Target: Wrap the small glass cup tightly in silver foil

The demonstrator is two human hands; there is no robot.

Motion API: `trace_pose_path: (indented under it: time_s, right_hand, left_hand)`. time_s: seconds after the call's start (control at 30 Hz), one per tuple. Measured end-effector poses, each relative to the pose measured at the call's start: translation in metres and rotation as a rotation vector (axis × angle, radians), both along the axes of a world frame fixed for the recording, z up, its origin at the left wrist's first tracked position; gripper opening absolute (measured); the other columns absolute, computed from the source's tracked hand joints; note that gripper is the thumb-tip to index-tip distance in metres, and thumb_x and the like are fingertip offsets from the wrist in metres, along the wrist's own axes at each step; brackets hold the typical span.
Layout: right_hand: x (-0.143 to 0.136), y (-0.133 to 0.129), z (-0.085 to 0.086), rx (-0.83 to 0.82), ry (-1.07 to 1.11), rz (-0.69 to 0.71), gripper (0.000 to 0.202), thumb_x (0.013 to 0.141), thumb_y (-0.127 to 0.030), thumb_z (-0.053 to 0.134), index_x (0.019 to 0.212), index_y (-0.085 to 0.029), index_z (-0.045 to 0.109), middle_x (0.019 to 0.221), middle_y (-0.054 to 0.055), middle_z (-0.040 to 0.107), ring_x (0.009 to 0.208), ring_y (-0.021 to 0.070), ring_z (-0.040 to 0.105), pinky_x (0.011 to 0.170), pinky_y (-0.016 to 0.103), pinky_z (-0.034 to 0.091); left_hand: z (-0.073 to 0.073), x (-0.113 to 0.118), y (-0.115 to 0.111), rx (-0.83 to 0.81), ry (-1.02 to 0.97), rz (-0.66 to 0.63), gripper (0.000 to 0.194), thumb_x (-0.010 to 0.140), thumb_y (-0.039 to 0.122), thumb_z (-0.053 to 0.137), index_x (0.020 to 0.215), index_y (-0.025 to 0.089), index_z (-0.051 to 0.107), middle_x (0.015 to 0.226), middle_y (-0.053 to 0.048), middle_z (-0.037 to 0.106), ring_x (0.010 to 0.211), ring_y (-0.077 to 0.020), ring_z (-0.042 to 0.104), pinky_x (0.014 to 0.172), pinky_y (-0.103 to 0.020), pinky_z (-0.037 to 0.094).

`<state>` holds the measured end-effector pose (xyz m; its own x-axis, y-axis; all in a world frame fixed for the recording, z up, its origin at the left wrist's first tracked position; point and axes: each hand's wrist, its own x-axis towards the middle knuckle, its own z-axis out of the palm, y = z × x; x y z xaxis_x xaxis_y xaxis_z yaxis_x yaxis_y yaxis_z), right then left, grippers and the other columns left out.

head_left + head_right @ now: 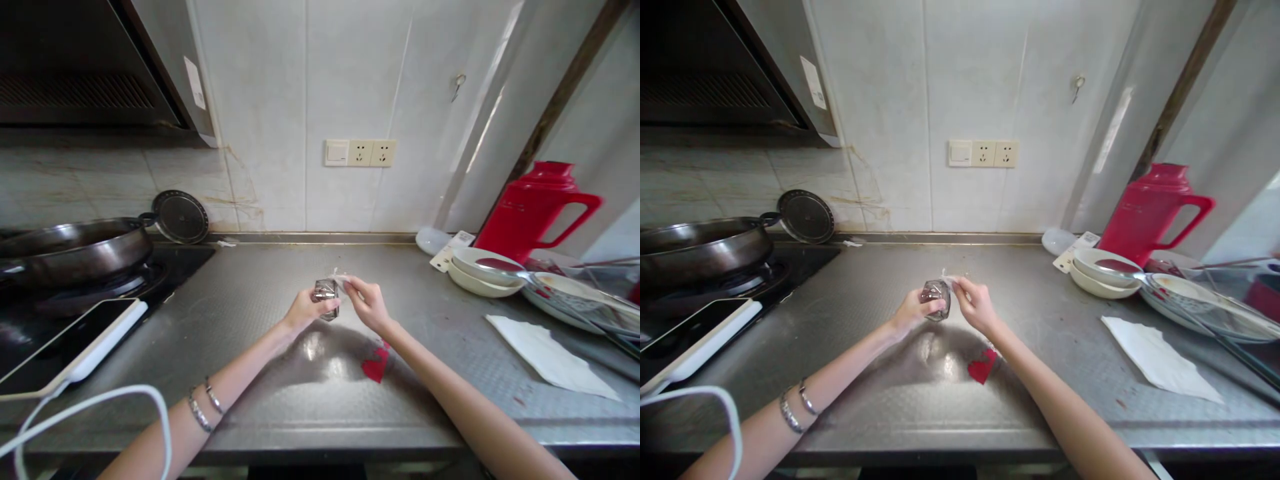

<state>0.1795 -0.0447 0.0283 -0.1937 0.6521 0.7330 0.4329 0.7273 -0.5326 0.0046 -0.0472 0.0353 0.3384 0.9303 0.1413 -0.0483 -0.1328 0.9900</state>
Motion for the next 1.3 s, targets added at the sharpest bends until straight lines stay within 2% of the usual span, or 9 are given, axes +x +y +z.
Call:
trace_pose_path:
  time_s: [0.13, 0.27, 0.43, 0.6, 0.73, 0.83, 1.03, 1.2, 1.3]
  right_hand:
    - [0.002, 0.005, 0.003, -0.333, 0.017, 0.287, 0.034, 0.088, -0.035, 0.056, 0.117, -0.018, 0.062, 0.106, 0.006, 0.07, 0.099, 0.0243, 0.065, 0.089, 0.04, 0.052]
    - [-0.002, 0.005, 0.002, -0.469, 0.084, 0.542, 0.067, 0.077, -0.037, 0.07, 0.137, -0.021, 0.043, 0.131, 0.01, 0.056, 0.121, 0.0248, 0.053, 0.101, 0.044, 0.045]
    - [-0.011, 0.005, -0.008, -0.448, 0.118, 0.434, 0.087, 0.063, -0.036, 0.081, 0.138, -0.022, 0.04, 0.138, 0.014, 0.048, 0.121, 0.0258, 0.053, 0.099, 0.044, 0.047]
    - [-0.013, 0.005, -0.003, -0.495, 0.191, 0.369, 0.073, 0.063, -0.033, 0.081, 0.128, -0.017, 0.051, 0.119, 0.01, 0.063, 0.104, 0.0226, 0.062, 0.092, 0.041, 0.051]
    - [-0.011, 0.005, 0.006, -0.561, 0.243, 0.257, 0.043, 0.068, -0.039, 0.075, 0.102, -0.014, 0.066, 0.093, 0.006, 0.07, 0.082, 0.019, 0.066, 0.079, 0.034, 0.054]
    - [-0.013, 0.003, 0.009, -0.686, 0.327, 0.25, 0.043, 0.069, -0.043, 0.073, 0.1, -0.013, 0.067, 0.09, 0.006, 0.071, 0.078, 0.0189, 0.066, 0.073, 0.032, 0.054]
    - [-0.019, -0.001, 0.006, -0.692, 0.275, 0.245, 0.043, 0.065, -0.044, 0.076, 0.093, -0.012, 0.069, 0.084, 0.005, 0.071, 0.076, 0.0182, 0.065, 0.073, 0.03, 0.052]
    - [-0.012, 0.009, -0.001, -0.854, 0.429, 0.401, 0.046, 0.08, -0.057, 0.058, 0.095, -0.014, 0.067, 0.084, 0.007, 0.071, 0.077, 0.0187, 0.067, 0.076, 0.034, 0.055]
    - [-0.009, 0.018, -0.008, -0.874, 0.483, 0.369, 0.044, 0.077, -0.058, 0.06, 0.09, -0.016, 0.067, 0.077, 0.006, 0.07, 0.07, 0.0195, 0.067, 0.072, 0.036, 0.057]
  left_hand:
    - [-0.002, -0.001, 0.004, 0.019, 0.031, 0.017, 0.043, 0.065, 0.047, 0.073, 0.087, 0.011, 0.068, 0.075, -0.004, 0.066, 0.068, -0.0134, 0.059, 0.065, -0.024, 0.045]
    - [-0.007, -0.003, 0.008, -0.064, 0.036, 0.01, 0.053, 0.066, 0.054, 0.071, 0.096, 0.011, 0.068, 0.079, -0.007, 0.068, 0.068, -0.015, 0.061, 0.061, -0.024, 0.046]
    - [-0.012, -0.003, 0.012, -0.078, 0.024, 0.013, 0.058, 0.064, 0.061, 0.07, 0.093, 0.01, 0.067, 0.08, -0.009, 0.068, 0.068, -0.015, 0.061, 0.058, -0.023, 0.045]
    - [-0.01, -0.006, 0.014, -0.137, -0.022, -0.108, 0.079, 0.061, 0.07, 0.067, 0.114, 0.012, 0.059, 0.097, -0.013, 0.068, 0.074, -0.0188, 0.064, 0.064, -0.029, 0.051]
    - [-0.015, -0.009, 0.015, 0.053, 0.065, -0.071, 0.111, 0.053, 0.055, 0.081, 0.143, 0.018, 0.027, 0.129, -0.019, 0.055, 0.105, -0.0273, 0.061, 0.09, -0.039, 0.048]
    - [-0.021, -0.008, 0.014, 0.223, 0.194, 0.053, 0.126, 0.044, 0.041, 0.089, 0.146, 0.018, 0.018, 0.139, -0.021, 0.045, 0.119, -0.0324, 0.052, 0.1, -0.046, 0.04]
    - [-0.021, -0.003, 0.006, 0.377, 0.331, 0.173, 0.089, 0.055, 0.036, 0.083, 0.13, 0.018, 0.039, 0.116, -0.013, 0.063, 0.106, -0.0273, 0.061, 0.093, -0.041, 0.044]
    - [-0.017, -0.001, 0.004, 0.345, 0.333, 0.252, 0.077, 0.057, 0.032, 0.08, 0.123, 0.015, 0.042, 0.109, -0.012, 0.066, 0.096, -0.0239, 0.065, 0.085, -0.035, 0.048]
    - [-0.016, -0.001, 0.003, 0.351, 0.327, 0.238, 0.076, 0.058, 0.029, 0.078, 0.123, 0.014, 0.041, 0.108, -0.011, 0.066, 0.095, -0.0224, 0.065, 0.086, -0.034, 0.048]
